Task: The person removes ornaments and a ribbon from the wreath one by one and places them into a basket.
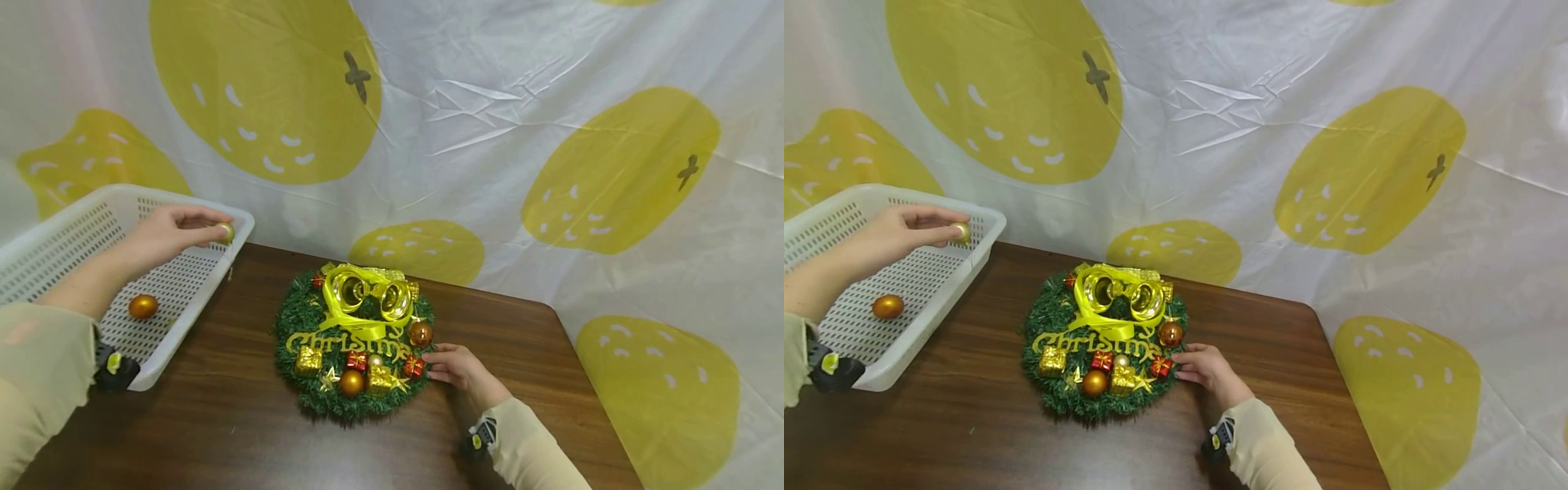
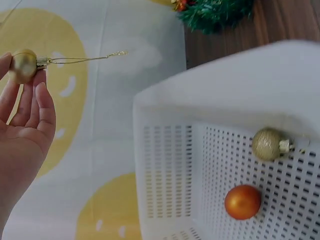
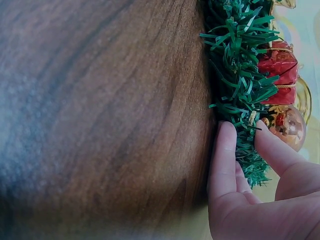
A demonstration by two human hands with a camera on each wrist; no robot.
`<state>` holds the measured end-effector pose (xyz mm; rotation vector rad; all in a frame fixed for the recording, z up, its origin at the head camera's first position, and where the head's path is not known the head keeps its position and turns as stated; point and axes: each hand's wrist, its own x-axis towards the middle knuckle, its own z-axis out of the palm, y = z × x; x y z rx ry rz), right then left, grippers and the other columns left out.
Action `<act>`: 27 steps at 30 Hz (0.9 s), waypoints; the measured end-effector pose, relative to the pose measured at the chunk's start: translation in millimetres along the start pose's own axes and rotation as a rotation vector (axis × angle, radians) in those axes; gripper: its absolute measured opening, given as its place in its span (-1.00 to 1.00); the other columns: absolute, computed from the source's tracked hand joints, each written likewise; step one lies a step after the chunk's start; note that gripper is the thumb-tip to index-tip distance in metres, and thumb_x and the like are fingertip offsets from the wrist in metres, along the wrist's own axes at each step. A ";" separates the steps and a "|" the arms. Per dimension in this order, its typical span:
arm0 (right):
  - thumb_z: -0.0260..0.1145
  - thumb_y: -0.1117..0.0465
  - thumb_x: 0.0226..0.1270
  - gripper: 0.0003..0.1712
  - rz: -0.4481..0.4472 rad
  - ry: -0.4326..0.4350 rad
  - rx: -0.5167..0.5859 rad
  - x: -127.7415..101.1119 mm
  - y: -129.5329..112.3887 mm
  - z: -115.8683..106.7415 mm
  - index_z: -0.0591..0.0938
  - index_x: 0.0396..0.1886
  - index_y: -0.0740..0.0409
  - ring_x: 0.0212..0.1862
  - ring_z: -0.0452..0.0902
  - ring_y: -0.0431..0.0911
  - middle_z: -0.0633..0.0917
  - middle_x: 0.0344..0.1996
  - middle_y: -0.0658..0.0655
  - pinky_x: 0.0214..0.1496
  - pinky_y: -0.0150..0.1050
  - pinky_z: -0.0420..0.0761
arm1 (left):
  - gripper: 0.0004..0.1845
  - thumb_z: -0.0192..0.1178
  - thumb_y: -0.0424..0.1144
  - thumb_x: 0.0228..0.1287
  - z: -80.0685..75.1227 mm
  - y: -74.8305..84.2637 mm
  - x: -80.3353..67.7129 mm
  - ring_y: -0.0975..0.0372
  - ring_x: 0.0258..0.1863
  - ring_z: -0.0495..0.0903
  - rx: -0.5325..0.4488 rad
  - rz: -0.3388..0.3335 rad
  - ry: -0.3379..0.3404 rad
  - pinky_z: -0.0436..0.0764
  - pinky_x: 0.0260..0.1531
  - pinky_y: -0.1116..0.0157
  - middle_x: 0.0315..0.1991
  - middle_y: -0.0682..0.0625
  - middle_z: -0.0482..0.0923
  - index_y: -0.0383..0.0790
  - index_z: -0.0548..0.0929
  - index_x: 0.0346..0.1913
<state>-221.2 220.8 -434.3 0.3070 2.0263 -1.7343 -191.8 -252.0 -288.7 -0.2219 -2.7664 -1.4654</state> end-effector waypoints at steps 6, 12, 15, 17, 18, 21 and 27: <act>0.20 0.42 0.26 -0.28 -0.001 -0.002 -0.004 -1.8 -0.8 -0.5 0.11 0.33 0.54 -0.51 0.54 -0.25 0.60 -0.52 -0.03 -0.37 -0.42 0.65 | -0.38 0.10 0.11 0.28 -16.7 -6.1 -5.5 0.60 -0.32 0.53 0.003 -0.026 0.023 0.43 0.12 0.13 -0.21 0.49 0.55 -0.23 0.40 0.27; 0.19 0.41 0.27 -0.31 -0.002 -0.003 -0.007 -3.1 -0.7 0.6 0.13 0.32 0.54 -0.53 0.54 -0.26 0.60 -0.55 -0.04 -0.37 -0.43 0.64 | -0.50 0.08 0.11 0.30 -29.2 -19.2 -14.8 0.62 -0.32 0.50 0.034 -0.044 0.058 0.44 0.03 0.27 -0.34 0.63 0.48 -0.04 0.45 0.21; 0.19 0.41 0.27 -0.29 0.003 -0.004 -0.010 -3.8 -0.2 1.0 0.11 0.33 0.54 -0.53 0.54 -0.26 0.60 -0.55 -0.04 -0.37 -0.43 0.64 | -0.70 0.11 0.08 0.29 -32.7 -29.0 -20.2 0.62 -0.32 0.50 0.036 -0.041 0.085 0.47 -0.08 0.41 -0.33 0.64 0.46 0.20 0.52 0.05; 0.20 0.41 0.27 -0.28 0.005 -0.004 -0.010 -4.4 -0.7 1.0 0.10 0.34 0.54 -0.52 0.54 -0.26 0.60 -0.53 -0.03 -0.36 -0.42 0.65 | -0.81 0.11 0.04 0.30 -33.8 -35.2 -22.8 0.64 -0.31 0.48 0.033 -0.027 0.105 0.45 -0.26 0.57 -0.32 0.64 0.45 0.28 0.52 -0.04; 0.19 0.41 0.27 -0.27 0.004 -0.006 -0.010 -4.7 -1.0 0.7 0.09 0.34 0.54 -0.51 0.54 -0.25 0.60 -0.52 -0.03 -0.35 -0.42 0.65 | -0.83 0.12 0.03 0.30 -34.2 -37.8 -23.8 0.64 -0.31 0.48 0.033 -0.023 0.113 0.45 -0.28 0.60 -0.32 0.64 0.45 0.29 0.52 -0.06; 0.18 0.42 0.28 -0.26 0.001 -0.012 0.000 -5.5 -2.3 -0.6 0.06 0.35 0.54 -0.50 0.53 -0.25 0.60 -0.50 -0.03 -0.34 -0.41 0.65 | -0.67 0.11 0.05 0.30 -34.6 -43.4 -25.9 0.66 -0.31 0.47 0.048 -0.031 0.117 0.45 -0.30 0.62 -0.32 0.65 0.43 0.08 0.53 0.07; 0.16 0.42 0.29 -0.26 -0.001 -0.028 0.005 -5.6 -2.2 -2.9 0.03 0.36 0.55 -0.51 0.52 -0.25 0.60 -0.50 -0.05 -0.35 -0.42 0.64 | -0.31 0.06 0.16 0.29 -32.4 -50.8 -28.9 0.66 -0.36 0.44 0.103 -0.108 0.062 0.47 0.01 0.10 -0.14 0.34 0.59 -0.29 0.36 0.29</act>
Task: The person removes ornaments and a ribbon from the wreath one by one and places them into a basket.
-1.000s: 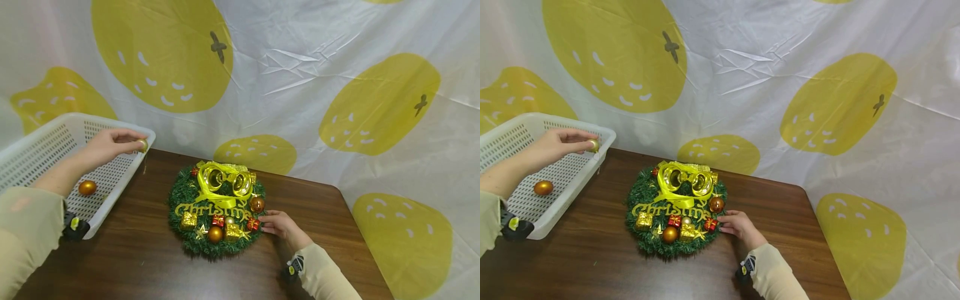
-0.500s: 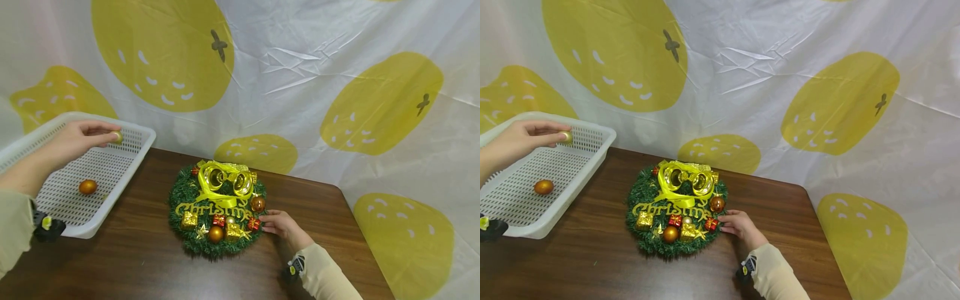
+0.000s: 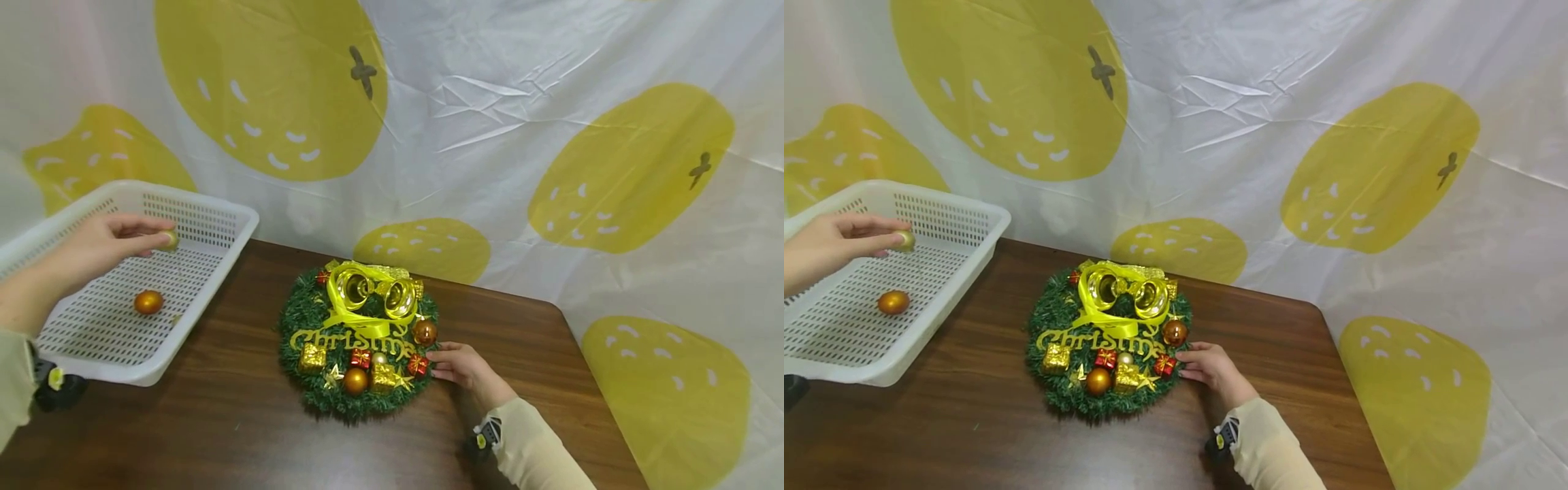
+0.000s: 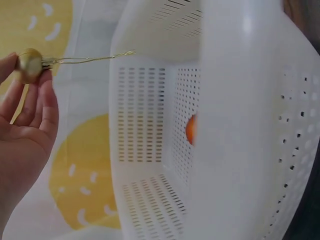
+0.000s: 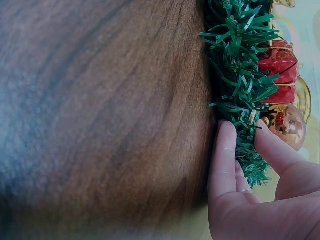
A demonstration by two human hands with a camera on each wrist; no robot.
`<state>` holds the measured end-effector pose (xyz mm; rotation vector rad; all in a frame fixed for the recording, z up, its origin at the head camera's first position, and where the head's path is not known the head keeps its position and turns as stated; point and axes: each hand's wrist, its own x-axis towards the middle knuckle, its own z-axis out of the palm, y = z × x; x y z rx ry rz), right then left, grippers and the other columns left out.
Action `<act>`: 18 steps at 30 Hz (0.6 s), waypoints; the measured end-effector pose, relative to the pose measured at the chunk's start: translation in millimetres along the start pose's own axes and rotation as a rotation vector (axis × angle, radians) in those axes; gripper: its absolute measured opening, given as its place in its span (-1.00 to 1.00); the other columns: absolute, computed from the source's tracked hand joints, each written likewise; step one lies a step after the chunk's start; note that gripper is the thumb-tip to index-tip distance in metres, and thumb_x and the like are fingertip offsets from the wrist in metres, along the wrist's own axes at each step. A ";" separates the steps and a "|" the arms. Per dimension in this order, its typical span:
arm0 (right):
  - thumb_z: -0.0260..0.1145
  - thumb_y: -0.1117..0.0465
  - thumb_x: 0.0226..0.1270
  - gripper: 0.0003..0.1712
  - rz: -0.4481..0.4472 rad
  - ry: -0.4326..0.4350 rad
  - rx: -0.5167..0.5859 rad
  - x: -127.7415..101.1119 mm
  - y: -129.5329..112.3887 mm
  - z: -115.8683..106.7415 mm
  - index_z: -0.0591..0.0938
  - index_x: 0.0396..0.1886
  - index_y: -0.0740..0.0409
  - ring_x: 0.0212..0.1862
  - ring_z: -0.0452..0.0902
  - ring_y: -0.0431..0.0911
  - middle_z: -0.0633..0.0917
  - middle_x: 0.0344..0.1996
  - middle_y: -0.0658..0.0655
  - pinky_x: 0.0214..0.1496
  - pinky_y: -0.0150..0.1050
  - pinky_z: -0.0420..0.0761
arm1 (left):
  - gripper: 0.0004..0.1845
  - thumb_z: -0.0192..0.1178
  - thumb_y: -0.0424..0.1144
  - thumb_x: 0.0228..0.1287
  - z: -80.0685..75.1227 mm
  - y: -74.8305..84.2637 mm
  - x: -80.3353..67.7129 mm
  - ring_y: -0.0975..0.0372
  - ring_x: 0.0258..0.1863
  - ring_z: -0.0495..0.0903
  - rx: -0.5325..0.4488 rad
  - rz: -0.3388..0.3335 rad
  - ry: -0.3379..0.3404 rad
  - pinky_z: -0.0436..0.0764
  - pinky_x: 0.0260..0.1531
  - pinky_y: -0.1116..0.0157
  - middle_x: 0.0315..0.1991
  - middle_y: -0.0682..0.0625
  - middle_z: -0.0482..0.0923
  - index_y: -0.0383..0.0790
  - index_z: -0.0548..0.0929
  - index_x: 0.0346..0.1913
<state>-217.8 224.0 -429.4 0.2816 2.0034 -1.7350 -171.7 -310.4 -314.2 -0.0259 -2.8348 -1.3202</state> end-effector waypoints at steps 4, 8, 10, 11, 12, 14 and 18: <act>0.16 0.42 0.29 -0.26 -0.002 -0.001 0.004 0.1 0.3 -0.4 0.03 0.36 0.55 -0.52 0.51 -0.25 0.60 -0.51 -0.05 -0.36 -0.42 0.64 | -0.31 0.03 0.13 0.32 2.3 -6.4 -1.0 0.55 -0.32 0.48 0.039 -0.007 -0.057 0.39 0.01 -0.15 0.15 -0.31 0.47 -0.35 0.33 0.30; 0.16 0.42 0.29 -0.25 -0.003 -0.001 0.005 0.1 0.5 0.0 0.02 0.36 0.55 -0.51 0.52 -0.25 0.60 -0.51 -0.04 -0.36 -0.42 0.64 | -0.32 0.02 0.12 0.33 3.9 -10.1 -3.1 0.20 -0.17 0.59 0.085 -0.013 -0.088 0.42 -0.04 -0.15 0.18 -0.38 0.41 -0.35 0.33 0.29; 0.16 0.42 0.29 -0.25 -0.003 -0.001 0.005 0.0 0.5 0.1 0.02 0.36 0.55 -0.51 0.52 -0.25 0.60 -0.51 -0.04 -0.36 -0.42 0.64 | -0.33 0.03 0.12 0.33 5.0 -10.9 -4.1 -0.01 -0.07 0.57 0.105 -0.013 -0.099 0.44 -0.06 -0.14 0.16 -0.38 0.43 -0.34 0.35 0.28; 0.16 0.42 0.29 -0.25 -0.003 -0.001 0.004 0.0 0.5 0.0 0.02 0.36 0.55 -0.51 0.52 -0.25 0.60 -0.50 -0.04 -0.35 -0.42 0.64 | -0.33 0.04 0.12 0.32 5.5 -11.5 -4.3 -0.05 -0.05 0.55 0.114 -0.014 -0.105 0.46 -0.07 -0.12 0.14 -0.37 0.45 -0.34 0.36 0.27; 0.16 0.42 0.29 -0.25 -0.003 -0.001 0.002 -0.1 0.5 0.0 0.01 0.36 0.56 -0.51 0.53 -0.26 0.60 -0.50 -0.04 -0.36 -0.42 0.64 | -0.34 0.05 0.11 0.32 5.8 -12.2 -4.7 -0.10 -0.03 0.53 0.121 -0.010 -0.116 0.47 -0.08 -0.11 0.13 -0.38 0.46 -0.35 0.37 0.26; 0.15 0.42 0.29 -0.25 -0.003 -0.002 0.000 -0.2 0.5 -0.1 0.01 0.36 0.56 -0.51 0.53 -0.26 0.60 -0.50 -0.04 -0.36 -0.42 0.64 | -0.37 0.06 0.09 0.32 6.6 -13.5 -5.1 -0.12 -0.04 0.54 0.139 -0.001 -0.133 0.50 -0.10 -0.09 0.10 -0.37 0.48 -0.37 0.40 0.23; 0.15 0.42 0.29 -0.25 -0.004 -0.007 0.005 -0.3 0.7 -0.1 0.01 0.36 0.56 -0.52 0.52 -0.27 0.60 -0.51 -0.05 -0.36 -0.43 0.64 | -0.40 0.06 0.03 0.35 8.1 -15.4 -6.3 -0.13 -0.04 0.55 0.160 0.027 -0.162 0.48 -0.10 -0.13 0.12 -0.38 0.47 -0.39 0.40 0.22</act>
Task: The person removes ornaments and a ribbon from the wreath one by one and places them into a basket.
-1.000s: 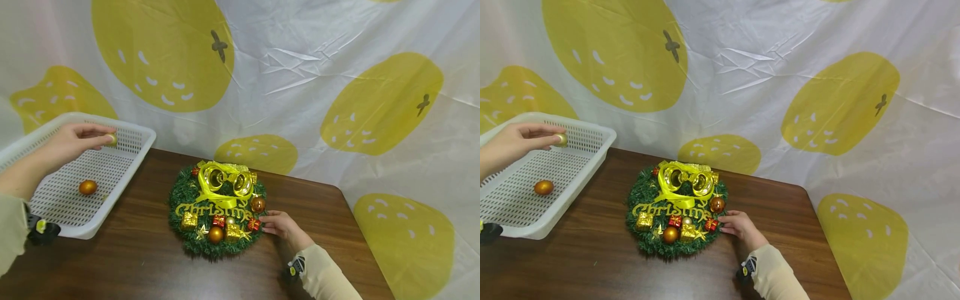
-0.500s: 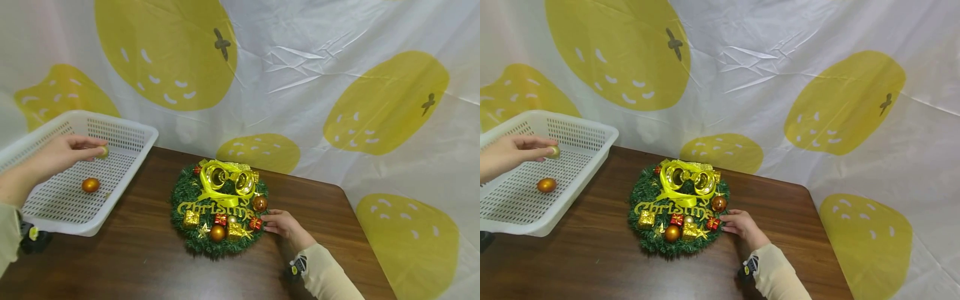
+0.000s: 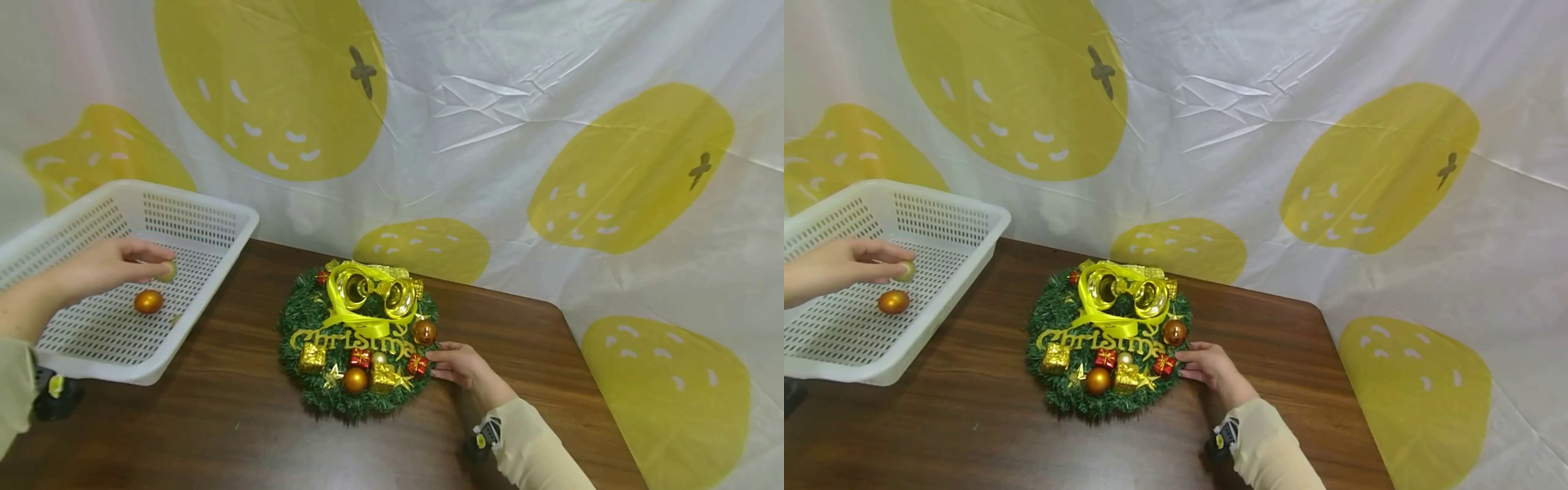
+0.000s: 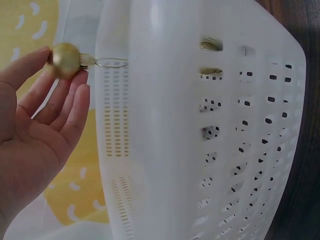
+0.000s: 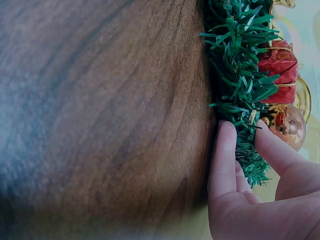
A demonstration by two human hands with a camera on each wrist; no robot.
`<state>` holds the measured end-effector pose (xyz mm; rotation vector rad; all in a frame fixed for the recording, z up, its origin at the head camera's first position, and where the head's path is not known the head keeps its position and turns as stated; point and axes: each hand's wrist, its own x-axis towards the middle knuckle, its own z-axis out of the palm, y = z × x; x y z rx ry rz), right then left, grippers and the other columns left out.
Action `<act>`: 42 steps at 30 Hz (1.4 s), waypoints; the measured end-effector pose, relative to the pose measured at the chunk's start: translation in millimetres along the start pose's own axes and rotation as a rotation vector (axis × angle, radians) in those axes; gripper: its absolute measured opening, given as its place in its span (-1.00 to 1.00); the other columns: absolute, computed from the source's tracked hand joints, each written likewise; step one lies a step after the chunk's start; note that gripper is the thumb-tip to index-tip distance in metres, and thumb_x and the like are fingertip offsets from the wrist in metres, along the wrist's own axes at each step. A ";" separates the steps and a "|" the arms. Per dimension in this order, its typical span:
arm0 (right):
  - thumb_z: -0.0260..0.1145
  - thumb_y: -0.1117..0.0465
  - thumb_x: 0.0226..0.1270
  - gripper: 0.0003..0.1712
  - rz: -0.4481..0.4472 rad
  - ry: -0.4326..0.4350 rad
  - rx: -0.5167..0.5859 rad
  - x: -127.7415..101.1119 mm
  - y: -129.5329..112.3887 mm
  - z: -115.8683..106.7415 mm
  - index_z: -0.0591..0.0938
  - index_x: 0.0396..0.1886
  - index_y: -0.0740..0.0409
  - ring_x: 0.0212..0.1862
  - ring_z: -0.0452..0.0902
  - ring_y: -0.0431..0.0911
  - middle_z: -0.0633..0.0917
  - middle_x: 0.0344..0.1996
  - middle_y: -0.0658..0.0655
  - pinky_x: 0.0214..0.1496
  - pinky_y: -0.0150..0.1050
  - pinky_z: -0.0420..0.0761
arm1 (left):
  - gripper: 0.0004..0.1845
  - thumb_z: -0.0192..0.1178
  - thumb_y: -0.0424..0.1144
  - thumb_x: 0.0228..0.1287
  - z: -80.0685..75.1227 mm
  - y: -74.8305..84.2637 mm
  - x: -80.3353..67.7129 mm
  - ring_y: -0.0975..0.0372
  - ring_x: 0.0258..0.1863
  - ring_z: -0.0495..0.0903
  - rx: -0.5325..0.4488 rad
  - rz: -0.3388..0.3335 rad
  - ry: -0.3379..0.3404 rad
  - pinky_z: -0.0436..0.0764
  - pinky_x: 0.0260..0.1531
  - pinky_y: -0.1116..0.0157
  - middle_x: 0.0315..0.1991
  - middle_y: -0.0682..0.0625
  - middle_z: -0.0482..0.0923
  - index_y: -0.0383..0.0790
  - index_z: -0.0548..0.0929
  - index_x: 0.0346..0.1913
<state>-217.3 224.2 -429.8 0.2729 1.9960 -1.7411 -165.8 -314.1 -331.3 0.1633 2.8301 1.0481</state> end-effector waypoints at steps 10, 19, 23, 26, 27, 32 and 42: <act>0.15 0.42 0.29 -0.26 0.000 -0.002 0.010 -1.0 -0.6 -1.5 0.02 0.36 0.56 -0.53 0.52 -0.27 0.61 -0.52 -0.06 -0.37 -0.43 0.64 | -0.45 -0.05 -0.03 0.43 1.4 6.4 1.4 -0.01 -0.01 0.57 -0.055 0.046 -0.040 0.45 0.00 -0.17 0.21 -0.41 0.36 -0.37 0.31 0.29; 0.15 0.43 0.29 -0.27 -0.005 -0.006 0.018 -0.7 -1.3 -1.8 0.03 0.35 0.55 -0.52 0.54 -0.26 0.61 -0.53 -0.06 -0.37 -0.43 0.64 | -0.42 0.00 0.04 0.38 12.4 37.7 12.1 0.28 -0.09 0.62 -0.156 0.064 -0.025 0.58 -0.03 0.15 0.26 -0.29 0.38 -0.25 0.32 0.31; 0.16 0.44 0.28 -0.25 -0.004 0.000 0.022 -0.9 -1.0 -1.3 0.02 0.36 0.54 -0.53 0.53 -0.26 0.60 -0.53 -0.05 -0.38 -0.43 0.64 | -0.44 0.03 -0.01 0.38 24.4 51.6 19.1 0.36 -0.06 0.59 -0.238 0.115 -0.022 0.58 -0.04 0.29 0.23 -0.28 0.41 -0.28 0.33 0.30; 0.16 0.44 0.28 -0.25 -0.006 0.003 0.023 -1.2 -1.5 -1.4 0.02 0.36 0.54 -0.54 0.52 -0.26 0.60 -0.53 -0.05 -0.38 -0.43 0.64 | -0.47 0.06 -0.07 0.37 36.6 62.2 24.3 0.57 -0.13 0.54 -0.334 0.151 -0.026 0.57 -0.05 0.43 0.24 -0.28 0.40 -0.31 0.35 0.28; 0.16 0.44 0.28 -0.25 -0.007 0.005 0.022 -1.5 -1.8 -1.4 0.02 0.36 0.55 -0.54 0.52 -0.26 0.60 -0.53 -0.05 -0.38 -0.43 0.64 | -0.46 0.06 -0.07 0.37 41.2 65.2 26.3 0.60 -0.14 0.52 -0.358 0.164 -0.035 0.57 -0.04 0.42 0.24 -0.29 0.39 -0.32 0.34 0.28; 0.15 0.44 0.27 -0.26 -0.008 0.010 0.023 -1.4 -1.8 -0.1 0.03 0.35 0.55 -0.54 0.52 -0.26 0.59 -0.54 -0.05 -0.39 -0.44 0.63 | -0.49 0.11 -0.15 0.34 70.0 78.1 37.5 0.54 -0.15 0.54 -0.446 0.224 -0.066 0.59 -0.04 0.35 0.19 -0.32 0.43 -0.38 0.37 0.24; 0.15 0.46 0.26 -0.28 -0.006 0.003 0.040 -1.7 -0.1 1.6 0.05 0.33 0.55 -0.55 0.53 -0.26 0.59 -0.56 -0.05 -0.40 -0.44 0.63 | -0.53 0.20 -0.21 0.25 115.1 99.1 47.0 0.22 -0.04 0.58 -0.508 0.294 -0.133 0.57 0.02 0.23 0.07 -0.28 0.53 -0.38 0.46 0.17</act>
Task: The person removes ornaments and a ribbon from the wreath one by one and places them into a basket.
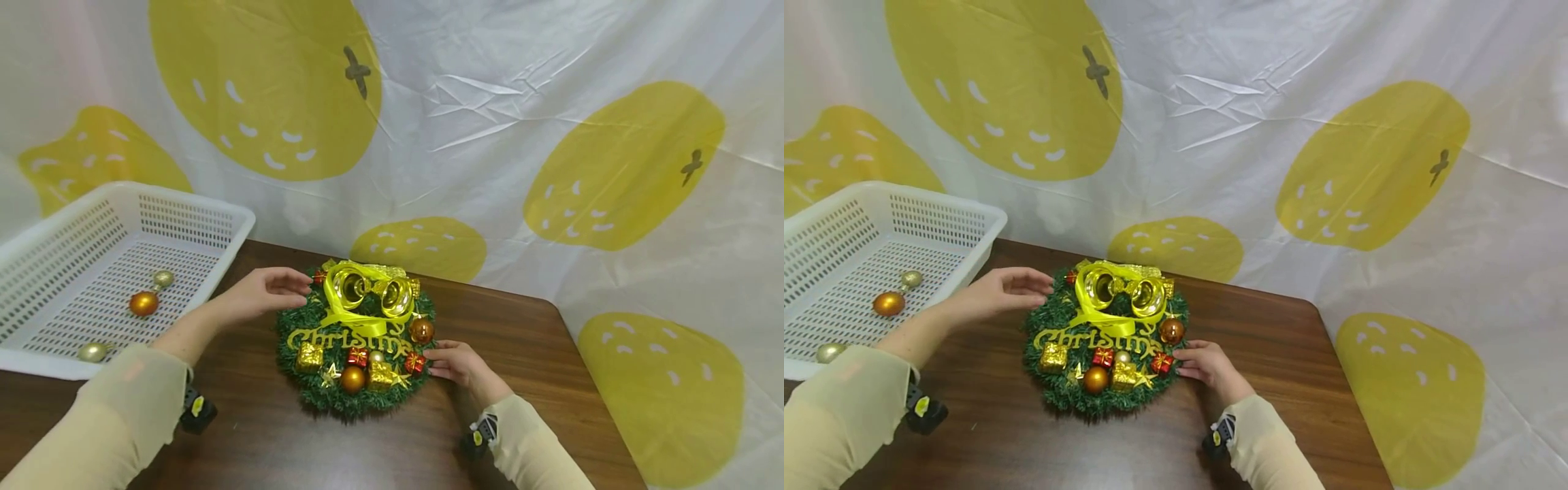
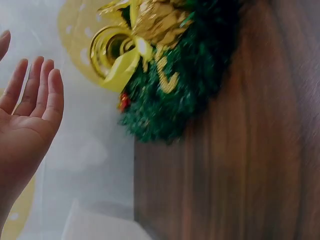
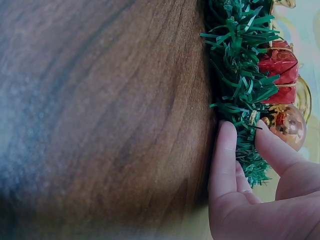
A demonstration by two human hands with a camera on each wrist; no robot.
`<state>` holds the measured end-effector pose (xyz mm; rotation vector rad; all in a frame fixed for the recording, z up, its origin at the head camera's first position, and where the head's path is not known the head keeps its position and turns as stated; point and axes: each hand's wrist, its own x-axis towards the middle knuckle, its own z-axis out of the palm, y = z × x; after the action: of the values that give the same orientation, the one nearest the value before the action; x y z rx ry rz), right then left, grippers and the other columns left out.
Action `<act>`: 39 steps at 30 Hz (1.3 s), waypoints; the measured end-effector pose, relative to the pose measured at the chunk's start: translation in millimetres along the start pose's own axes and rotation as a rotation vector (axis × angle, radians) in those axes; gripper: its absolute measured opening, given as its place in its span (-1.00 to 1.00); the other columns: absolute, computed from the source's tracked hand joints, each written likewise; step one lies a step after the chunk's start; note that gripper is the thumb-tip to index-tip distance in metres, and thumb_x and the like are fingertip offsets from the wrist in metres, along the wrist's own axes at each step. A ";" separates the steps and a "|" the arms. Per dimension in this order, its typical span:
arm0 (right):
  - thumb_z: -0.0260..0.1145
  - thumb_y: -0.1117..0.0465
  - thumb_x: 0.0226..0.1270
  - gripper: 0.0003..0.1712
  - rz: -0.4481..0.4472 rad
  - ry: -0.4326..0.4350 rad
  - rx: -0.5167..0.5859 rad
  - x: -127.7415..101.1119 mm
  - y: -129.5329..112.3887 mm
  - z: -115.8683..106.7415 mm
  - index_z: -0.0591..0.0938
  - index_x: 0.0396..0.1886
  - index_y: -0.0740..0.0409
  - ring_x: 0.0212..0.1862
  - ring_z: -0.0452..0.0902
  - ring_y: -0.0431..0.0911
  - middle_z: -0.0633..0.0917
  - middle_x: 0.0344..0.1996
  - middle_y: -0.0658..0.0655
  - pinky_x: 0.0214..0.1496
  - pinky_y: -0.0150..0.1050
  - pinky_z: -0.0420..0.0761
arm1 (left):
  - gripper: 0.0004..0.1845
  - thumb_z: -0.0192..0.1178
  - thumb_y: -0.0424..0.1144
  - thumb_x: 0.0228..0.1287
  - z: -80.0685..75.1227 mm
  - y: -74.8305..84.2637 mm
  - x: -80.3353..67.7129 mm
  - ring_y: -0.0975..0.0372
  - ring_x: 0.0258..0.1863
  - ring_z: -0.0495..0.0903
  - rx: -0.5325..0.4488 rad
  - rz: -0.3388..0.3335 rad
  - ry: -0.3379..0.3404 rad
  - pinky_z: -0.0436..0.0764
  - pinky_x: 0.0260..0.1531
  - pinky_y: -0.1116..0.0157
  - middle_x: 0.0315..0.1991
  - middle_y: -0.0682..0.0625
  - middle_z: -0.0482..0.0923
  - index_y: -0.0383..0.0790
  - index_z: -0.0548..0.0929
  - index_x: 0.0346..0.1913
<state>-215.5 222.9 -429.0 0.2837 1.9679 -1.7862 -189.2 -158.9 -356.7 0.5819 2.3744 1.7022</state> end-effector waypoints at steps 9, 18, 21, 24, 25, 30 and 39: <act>0.14 0.46 0.27 -0.32 0.006 -0.004 0.001 0.8 0.7 -1.0 0.08 0.32 0.53 -0.54 0.52 -0.25 0.59 -0.55 -0.05 -0.39 -0.43 0.63 | -0.50 0.24 -0.20 0.23 27.9 -11.2 4.4 0.08 -0.01 0.57 -0.044 -0.011 -0.068 0.59 -0.03 0.20 0.04 -0.30 0.52 -0.41 0.45 0.16; 0.15 0.46 0.26 -0.33 0.002 -0.006 -0.001 1.1 1.4 -1.1 0.10 0.30 0.53 -0.53 0.53 -0.26 0.59 -0.55 -0.06 -0.38 -0.42 0.63 | -0.47 0.28 -0.23 0.18 52.0 -13.3 7.6 -0.02 0.01 0.55 -0.081 0.014 -0.091 0.60 -0.03 0.20 0.04 -0.36 0.50 -0.45 0.43 0.15; 0.14 0.46 0.27 -0.34 0.000 -0.005 -0.007 1.7 1.3 -1.6 0.11 0.30 0.53 -0.53 0.53 -0.26 0.59 -0.55 -0.06 -0.37 -0.42 0.64 | -0.46 0.30 -0.23 0.16 58.2 -14.6 7.9 -0.05 0.02 0.53 -0.082 0.024 -0.105 0.59 -0.01 0.21 0.03 -0.37 0.49 -0.45 0.44 0.14; 0.15 0.46 0.27 -0.37 -0.006 -0.005 -0.007 2.1 1.5 -1.5 0.14 0.27 0.53 -0.53 0.54 -0.26 0.60 -0.56 -0.06 -0.37 -0.42 0.64 | -0.46 0.31 -0.23 0.15 62.8 -16.7 8.3 -0.06 0.01 0.53 -0.077 0.030 -0.117 0.59 -0.01 0.21 0.01 -0.36 0.50 -0.45 0.45 0.14; 0.15 0.46 0.26 -0.38 -0.005 -0.005 -0.007 2.3 1.5 -1.5 0.15 0.26 0.53 -0.54 0.54 -0.26 0.60 -0.56 -0.06 -0.37 -0.42 0.64 | -0.46 0.31 -0.23 0.14 63.9 -17.1 8.1 -0.08 0.01 0.53 -0.076 0.029 -0.120 0.59 -0.01 0.20 0.01 -0.36 0.51 -0.45 0.45 0.13; 0.15 0.46 0.26 -0.37 -0.001 -0.002 -0.004 2.3 1.0 -1.1 0.14 0.27 0.52 -0.54 0.53 -0.27 0.59 -0.56 -0.06 -0.37 -0.42 0.64 | -0.47 0.33 -0.20 0.13 69.4 -20.7 8.7 -0.08 -0.01 0.53 -0.037 0.039 -0.136 0.59 -0.02 0.20 -0.01 -0.32 0.53 -0.42 0.48 0.11; 0.14 0.45 0.27 -0.28 0.006 0.000 -0.012 2.9 -0.2 -1.5 0.05 0.34 0.53 -0.54 0.51 -0.26 0.59 -0.54 -0.06 -0.37 -0.42 0.63 | -0.50 0.35 -0.19 0.09 78.9 -20.8 9.0 -0.03 -0.03 0.55 0.083 0.061 -0.161 0.55 0.02 0.09 -0.03 -0.21 0.59 -0.37 0.52 0.07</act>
<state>-218.4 223.9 -430.2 0.2859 1.9754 -1.7696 -174.2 -92.1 -402.1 0.7805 2.3443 1.5226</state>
